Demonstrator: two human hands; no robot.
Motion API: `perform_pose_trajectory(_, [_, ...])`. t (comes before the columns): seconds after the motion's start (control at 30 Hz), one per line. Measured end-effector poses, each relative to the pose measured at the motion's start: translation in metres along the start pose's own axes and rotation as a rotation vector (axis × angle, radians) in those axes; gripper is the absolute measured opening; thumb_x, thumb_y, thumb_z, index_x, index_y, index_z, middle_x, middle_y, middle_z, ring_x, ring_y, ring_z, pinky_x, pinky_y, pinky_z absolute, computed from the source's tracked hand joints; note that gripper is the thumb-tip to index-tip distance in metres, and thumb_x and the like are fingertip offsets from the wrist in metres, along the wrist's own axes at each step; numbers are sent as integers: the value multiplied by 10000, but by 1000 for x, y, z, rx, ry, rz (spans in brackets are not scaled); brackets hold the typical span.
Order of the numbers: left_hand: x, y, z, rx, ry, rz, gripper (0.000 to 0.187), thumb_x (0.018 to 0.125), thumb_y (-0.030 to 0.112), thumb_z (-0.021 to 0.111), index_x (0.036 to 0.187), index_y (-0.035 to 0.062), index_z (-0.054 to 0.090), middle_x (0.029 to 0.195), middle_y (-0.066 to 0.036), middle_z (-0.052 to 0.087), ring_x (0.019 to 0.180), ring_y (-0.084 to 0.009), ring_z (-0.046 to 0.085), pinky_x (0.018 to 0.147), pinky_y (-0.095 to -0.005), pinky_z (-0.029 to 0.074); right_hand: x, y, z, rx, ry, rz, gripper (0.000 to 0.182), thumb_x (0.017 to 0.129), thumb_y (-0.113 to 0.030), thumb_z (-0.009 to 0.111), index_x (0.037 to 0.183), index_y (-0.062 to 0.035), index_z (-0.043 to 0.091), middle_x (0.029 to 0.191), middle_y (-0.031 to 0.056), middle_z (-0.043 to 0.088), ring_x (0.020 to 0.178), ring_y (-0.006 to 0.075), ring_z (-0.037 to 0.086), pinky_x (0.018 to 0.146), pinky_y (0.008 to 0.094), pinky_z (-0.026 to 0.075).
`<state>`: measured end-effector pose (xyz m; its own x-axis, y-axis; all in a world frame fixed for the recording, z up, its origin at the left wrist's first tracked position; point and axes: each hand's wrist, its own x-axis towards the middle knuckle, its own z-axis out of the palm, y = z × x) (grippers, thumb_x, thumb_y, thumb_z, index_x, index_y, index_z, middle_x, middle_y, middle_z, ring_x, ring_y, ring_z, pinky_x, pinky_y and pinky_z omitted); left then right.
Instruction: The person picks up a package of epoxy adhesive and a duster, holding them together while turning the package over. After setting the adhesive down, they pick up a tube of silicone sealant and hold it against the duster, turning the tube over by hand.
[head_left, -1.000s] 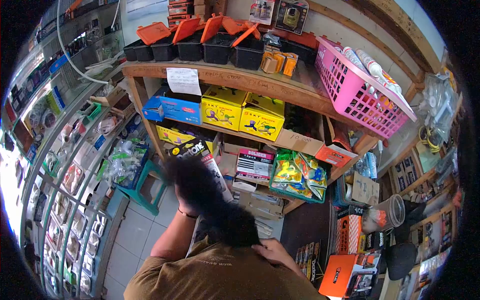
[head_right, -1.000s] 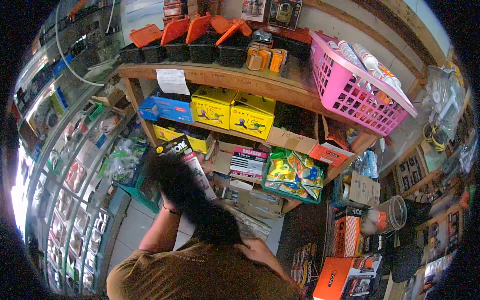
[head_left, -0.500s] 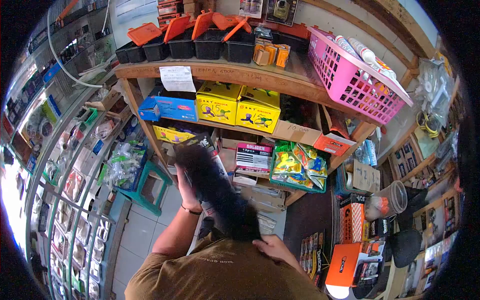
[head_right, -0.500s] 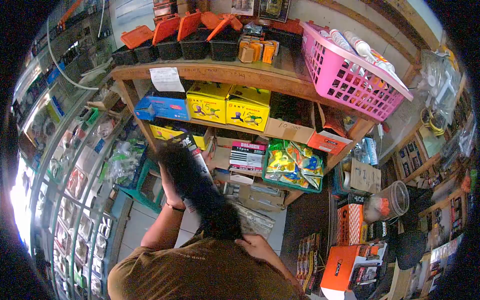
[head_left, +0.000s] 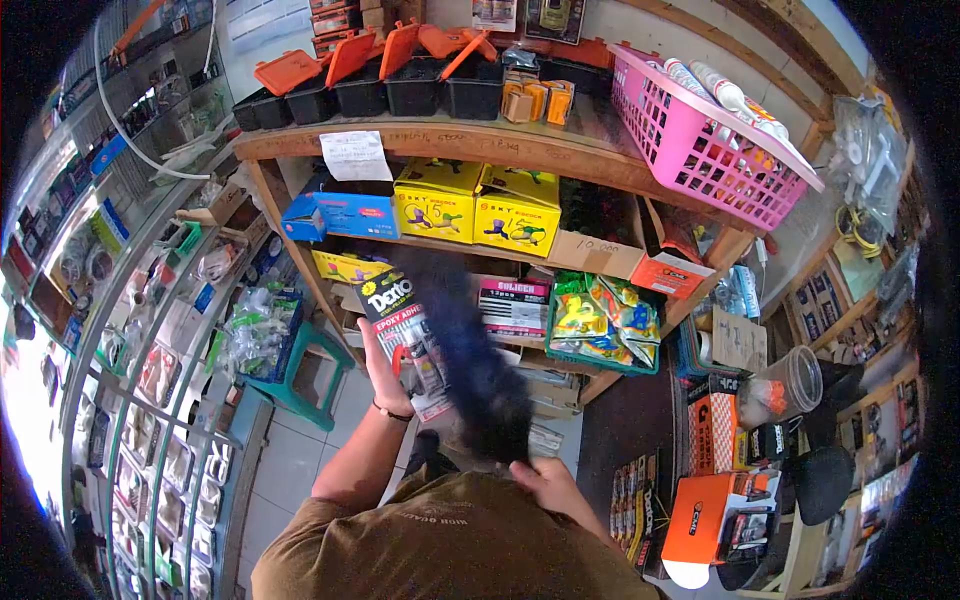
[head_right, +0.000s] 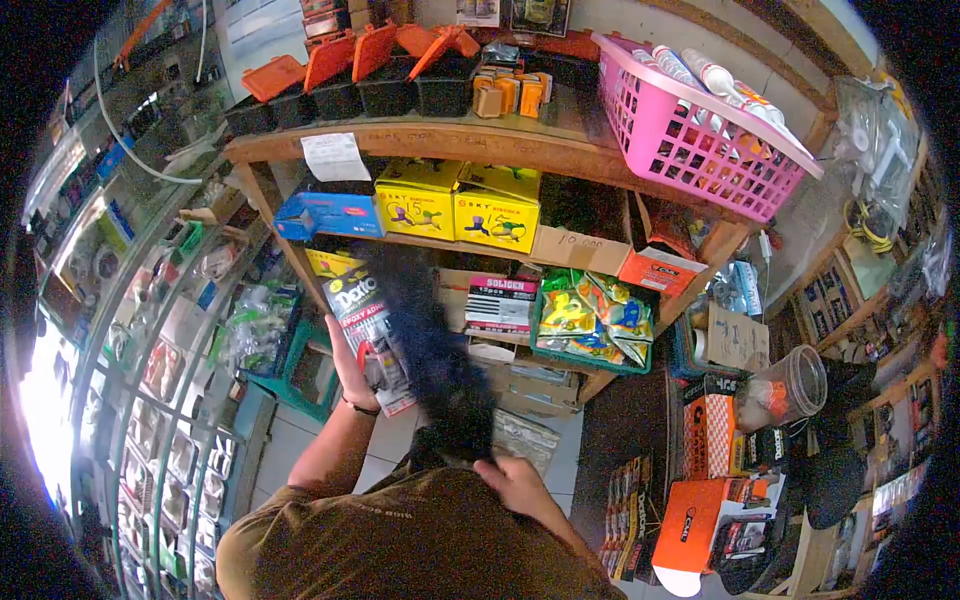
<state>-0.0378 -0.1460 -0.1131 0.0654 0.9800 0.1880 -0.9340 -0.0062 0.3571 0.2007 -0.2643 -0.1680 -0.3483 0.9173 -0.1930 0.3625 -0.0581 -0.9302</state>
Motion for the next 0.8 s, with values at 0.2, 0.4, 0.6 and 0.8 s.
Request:
perform_pose_trajectory(0.2, [1,0,3,-179,25,8,626,863,499,366,1307,68,274,1303,-131,373,1068,-340,482,815,-494,456,-18,-10,10,161,137,145,417,855,-343,530,696,42,522,523,91,471,479,124,436,455,300,369])
perform_pose_trajectory(0.4, [-1,2,15,97,-162,-254,631,844,574,324,1254,97,380,1170,-125,508,1007,-280,536,834,-407,465,-33,-23,29,129,136,50,360,852,-289,545,683,28,519,503,70,463,466,100,410,447,279,362])
perform_pose_trajectory(0.6, [8,31,-2,-277,-369,-376,708,821,619,311,1278,80,346,1191,-144,486,1009,-308,528,861,-460,426,-33,-37,64,-86,202,-129,326,838,-273,562,717,28,525,519,95,435,491,103,372,455,292,354])
perform_pose_trajectory(0.8, [-14,80,-15,-251,-127,-220,812,761,688,334,1295,76,319,1262,-163,417,1047,-355,495,845,-513,426,-31,-87,96,146,217,389,329,842,-277,565,685,12,542,546,-7,477,508,80,399,462,268,344])
